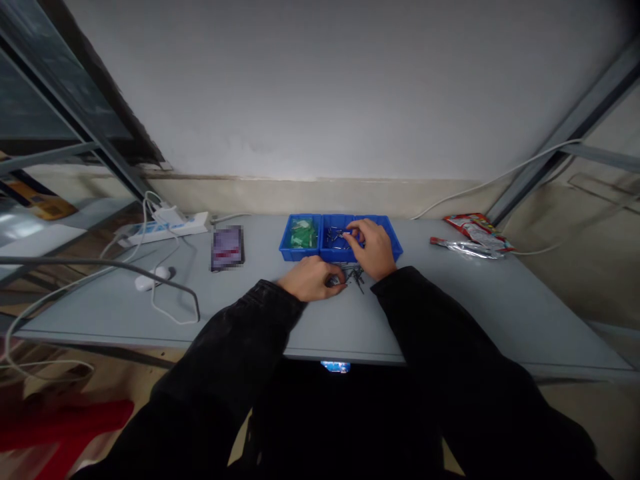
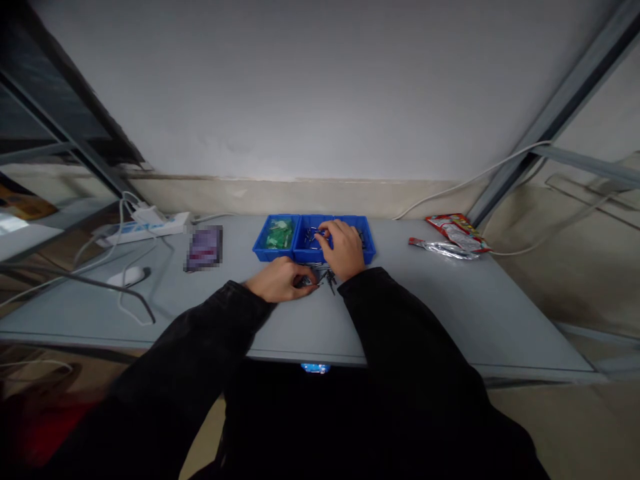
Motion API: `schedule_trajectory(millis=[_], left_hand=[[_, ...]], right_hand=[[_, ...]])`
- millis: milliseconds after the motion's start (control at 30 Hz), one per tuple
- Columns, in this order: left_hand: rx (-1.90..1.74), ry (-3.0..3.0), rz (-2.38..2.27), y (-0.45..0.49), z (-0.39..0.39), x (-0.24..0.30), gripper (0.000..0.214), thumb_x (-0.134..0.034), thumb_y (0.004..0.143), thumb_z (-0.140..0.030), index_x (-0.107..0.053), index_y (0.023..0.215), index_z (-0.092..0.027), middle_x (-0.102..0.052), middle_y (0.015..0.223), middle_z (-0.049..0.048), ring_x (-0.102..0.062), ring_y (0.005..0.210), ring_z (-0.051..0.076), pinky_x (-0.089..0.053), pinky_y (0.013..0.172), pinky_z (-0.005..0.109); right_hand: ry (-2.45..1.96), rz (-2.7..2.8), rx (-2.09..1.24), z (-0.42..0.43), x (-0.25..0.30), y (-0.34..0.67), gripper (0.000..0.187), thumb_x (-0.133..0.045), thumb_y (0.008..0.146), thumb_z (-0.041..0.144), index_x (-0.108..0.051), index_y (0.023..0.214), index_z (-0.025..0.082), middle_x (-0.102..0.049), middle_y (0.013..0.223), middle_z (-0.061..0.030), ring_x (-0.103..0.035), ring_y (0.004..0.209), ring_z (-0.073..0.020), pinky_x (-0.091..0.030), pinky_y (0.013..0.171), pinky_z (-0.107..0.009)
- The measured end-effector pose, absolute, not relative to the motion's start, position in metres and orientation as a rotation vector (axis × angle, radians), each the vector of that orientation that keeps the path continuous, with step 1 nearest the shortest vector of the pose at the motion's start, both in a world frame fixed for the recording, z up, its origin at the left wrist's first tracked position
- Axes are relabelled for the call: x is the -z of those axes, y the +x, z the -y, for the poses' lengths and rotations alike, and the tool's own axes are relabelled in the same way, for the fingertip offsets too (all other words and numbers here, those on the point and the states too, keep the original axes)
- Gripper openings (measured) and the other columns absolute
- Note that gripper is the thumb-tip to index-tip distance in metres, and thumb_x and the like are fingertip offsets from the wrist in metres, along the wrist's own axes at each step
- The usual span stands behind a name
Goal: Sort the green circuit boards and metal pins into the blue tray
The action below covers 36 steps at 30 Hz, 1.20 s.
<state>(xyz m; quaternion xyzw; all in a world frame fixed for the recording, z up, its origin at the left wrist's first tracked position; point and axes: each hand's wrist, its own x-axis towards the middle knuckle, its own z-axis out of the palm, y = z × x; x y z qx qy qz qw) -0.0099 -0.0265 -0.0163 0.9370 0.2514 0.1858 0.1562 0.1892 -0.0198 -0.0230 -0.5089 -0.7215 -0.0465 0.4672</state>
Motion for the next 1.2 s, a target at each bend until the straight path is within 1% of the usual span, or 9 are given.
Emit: schedule_trajectory(millis=[167, 300, 433, 600, 767, 867, 933, 1067, 1200], left_hand=[[-0.675, 2.588, -0.726, -0.009, 0.026, 0.017, 0.016, -0.068, 0.087, -0.032, -0.077, 0.089, -0.019, -0.053, 0.053, -0.0043, -0.049, 0.048, 0.009, -0.037, 0.052, 0.023], [-0.899, 2.524, -0.815, -0.010, 0.023, 0.018, 0.018, -0.066, 0.090, -0.033, -0.074, 0.091, -0.018, -0.045, 0.049, -0.0069, -0.043, 0.046, 0.008, -0.035, 0.052, 0.023], [-1.122, 2.481, -0.893, -0.012, 0.020, 0.019, 0.017, -0.066, 0.091, -0.032, -0.073, 0.092, -0.017, -0.043, 0.049, -0.0082, -0.038, 0.044, 0.007, -0.034, 0.052, 0.022], [-1.294, 2.449, -0.945, -0.013, 0.017, 0.022, 0.019, -0.065, 0.092, -0.034, -0.073, 0.095, -0.017, -0.042, 0.048, -0.0088, -0.038, 0.044, 0.007, -0.034, 0.053, 0.021], [-1.282, 2.427, -0.980, -0.014, 0.014, 0.023, 0.028, -0.061, 0.096, -0.041, -0.073, 0.098, -0.017, -0.048, 0.051, -0.0064, -0.042, 0.047, 0.009, -0.037, 0.055, 0.022], [-1.236, 2.433, -0.979, -0.014, 0.014, 0.021, 0.030, -0.055, 0.100, -0.040, -0.073, 0.101, -0.017, -0.058, 0.061, -0.0030, -0.049, 0.054, 0.009, -0.039, 0.060, 0.022], [-1.216, 2.440, -0.986, -0.015, 0.014, 0.020, 0.028, -0.053, 0.101, -0.038, -0.072, 0.102, -0.017, -0.061, 0.066, -0.0020, -0.051, 0.057, 0.009, -0.040, 0.061, 0.023], [-1.221, 2.446, -0.992, -0.014, 0.015, 0.019, 0.025, -0.054, 0.101, -0.036, -0.069, 0.100, -0.016, -0.054, 0.060, -0.0041, -0.046, 0.052, 0.009, -0.038, 0.059, 0.022], [-1.216, 2.449, -0.956, -0.014, 0.016, 0.019, 0.022, -0.054, 0.101, -0.034, -0.067, 0.098, -0.016, -0.050, 0.059, -0.0054, -0.044, 0.051, 0.009, -0.037, 0.058, 0.022]], right_hand=[[-1.230, 1.768, 0.133, 0.021, 0.021, 0.189, 0.011, -0.056, 0.097, 0.030, -0.064, 0.097, 0.022, -0.067, 0.087, -0.0040, -0.059, 0.080, -0.0209, -0.039, 0.078, -0.035], [-1.178, 1.794, 0.158, 0.026, 0.016, 0.188, 0.022, -0.049, 0.101, 0.034, -0.061, 0.087, 0.022, -0.066, 0.081, -0.0038, -0.058, 0.079, -0.0208, -0.038, 0.076, -0.036], [-1.101, 1.942, 0.165, 0.031, 0.014, 0.183, 0.032, -0.047, 0.102, 0.037, -0.057, 0.076, 0.022, -0.064, 0.076, -0.0034, -0.056, 0.080, -0.0211, -0.038, 0.079, -0.037], [-0.999, 2.035, 0.059, 0.032, 0.018, 0.179, 0.035, -0.044, 0.102, 0.031, -0.053, 0.069, 0.023, -0.059, 0.071, -0.0032, -0.054, 0.075, -0.0199, -0.041, 0.076, -0.035], [-0.959, 1.960, -0.046, 0.033, 0.015, 0.180, 0.029, -0.046, 0.101, 0.029, -0.056, 0.075, 0.021, -0.060, 0.074, -0.0030, -0.055, 0.072, -0.0183, -0.042, 0.072, -0.033], [-0.955, 1.926, -0.072, 0.034, 0.014, 0.180, 0.021, -0.051, 0.099, 0.027, -0.059, 0.082, 0.021, -0.061, 0.078, -0.0026, -0.055, 0.071, -0.0173, -0.043, 0.071, -0.032], [-0.929, 1.929, -0.083, 0.034, 0.015, 0.179, 0.015, -0.053, 0.098, 0.023, -0.060, 0.086, 0.020, -0.062, 0.081, -0.0026, -0.055, 0.072, -0.0166, -0.043, 0.071, -0.031], [-0.878, 1.959, -0.083, 0.034, 0.017, 0.178, 0.012, -0.051, 0.098, 0.017, -0.061, 0.092, 0.020, -0.061, 0.085, -0.0025, -0.055, 0.074, -0.0160, -0.044, 0.072, -0.030], [-0.859, 1.972, -0.066, 0.034, 0.017, 0.178, 0.013, -0.050, 0.098, 0.017, -0.061, 0.092, 0.021, -0.061, 0.086, -0.0030, -0.057, 0.079, -0.0172, -0.046, 0.075, -0.031]])
